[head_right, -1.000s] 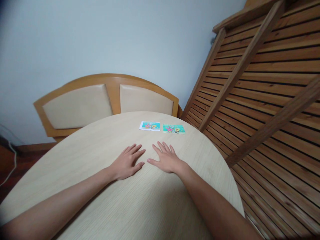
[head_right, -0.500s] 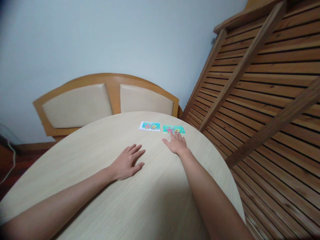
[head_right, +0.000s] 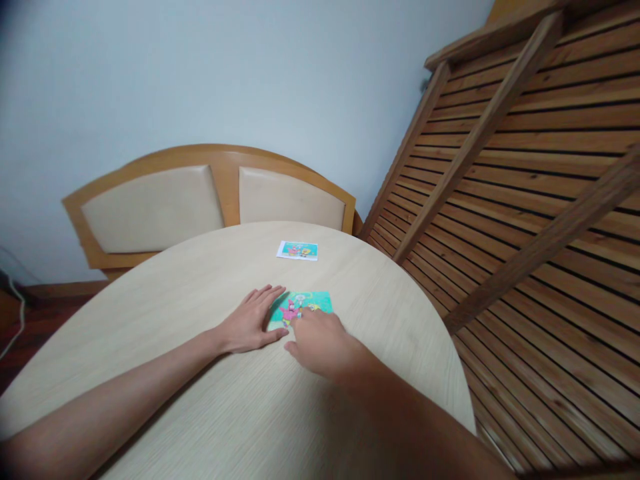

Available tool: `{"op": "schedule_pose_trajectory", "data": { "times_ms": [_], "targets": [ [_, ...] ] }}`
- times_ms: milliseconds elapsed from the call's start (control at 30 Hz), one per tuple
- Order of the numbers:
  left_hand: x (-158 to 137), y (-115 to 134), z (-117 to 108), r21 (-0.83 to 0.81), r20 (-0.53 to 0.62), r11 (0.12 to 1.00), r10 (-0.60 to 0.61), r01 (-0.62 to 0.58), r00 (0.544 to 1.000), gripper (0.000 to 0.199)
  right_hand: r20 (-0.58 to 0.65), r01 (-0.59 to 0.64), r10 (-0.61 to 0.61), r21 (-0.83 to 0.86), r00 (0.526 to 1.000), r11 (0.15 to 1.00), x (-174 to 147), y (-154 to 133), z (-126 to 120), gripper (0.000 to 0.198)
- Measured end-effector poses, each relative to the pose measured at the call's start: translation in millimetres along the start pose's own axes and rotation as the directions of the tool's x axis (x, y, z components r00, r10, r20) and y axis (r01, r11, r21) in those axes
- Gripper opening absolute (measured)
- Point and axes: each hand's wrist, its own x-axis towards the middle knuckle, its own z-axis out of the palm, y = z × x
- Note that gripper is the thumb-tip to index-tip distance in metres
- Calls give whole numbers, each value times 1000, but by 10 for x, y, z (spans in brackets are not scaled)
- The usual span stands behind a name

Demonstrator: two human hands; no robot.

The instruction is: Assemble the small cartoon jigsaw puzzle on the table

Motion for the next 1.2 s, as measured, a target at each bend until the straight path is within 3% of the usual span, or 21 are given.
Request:
{"op": "schedule_pose_trajectory", "data": {
  "times_ms": [100,167,267,333,567,800,967,1133,1200],
  "targets": [
    [0,-28,15,-28,-21,999,23,-24,1000,85,18,121,-124,113,992,986,161,218,-68,47],
    [7,-45,24,-48,-49,998,37,-40,998,83,-19,185,-185,184,983,965,295,448,-37,67],
    [21,-55,25,-69,-80,996,56,-61,995,83,-92,177,-159,237,983,955,428,766,126,104],
    [30,-50,15,-76,-89,995,61,-68,994,82,-84,166,-149,272,985,948,453,897,258,110],
    [32,-18,-6,-89,-120,991,85,-96,989,81,-289,316,-223,331,931,889,444,935,432,91],
    [22,-10,-18,-92,-101,983,148,-157,984,77,-344,358,-252,293,905,887,441,879,384,73],
    [9,23,-42,-75,-86,983,161,-168,983,59,-363,364,-258,264,895,893,397,818,353,56],
    [-1,49,-49,-38,-84,985,163,-167,983,49,-404,437,-319,242,857,866,405,756,337,19],
    [-1,54,-48,-20,-86,986,165,-167,983,49,-392,469,-356,242,848,850,413,745,330,14]
  ]
}}
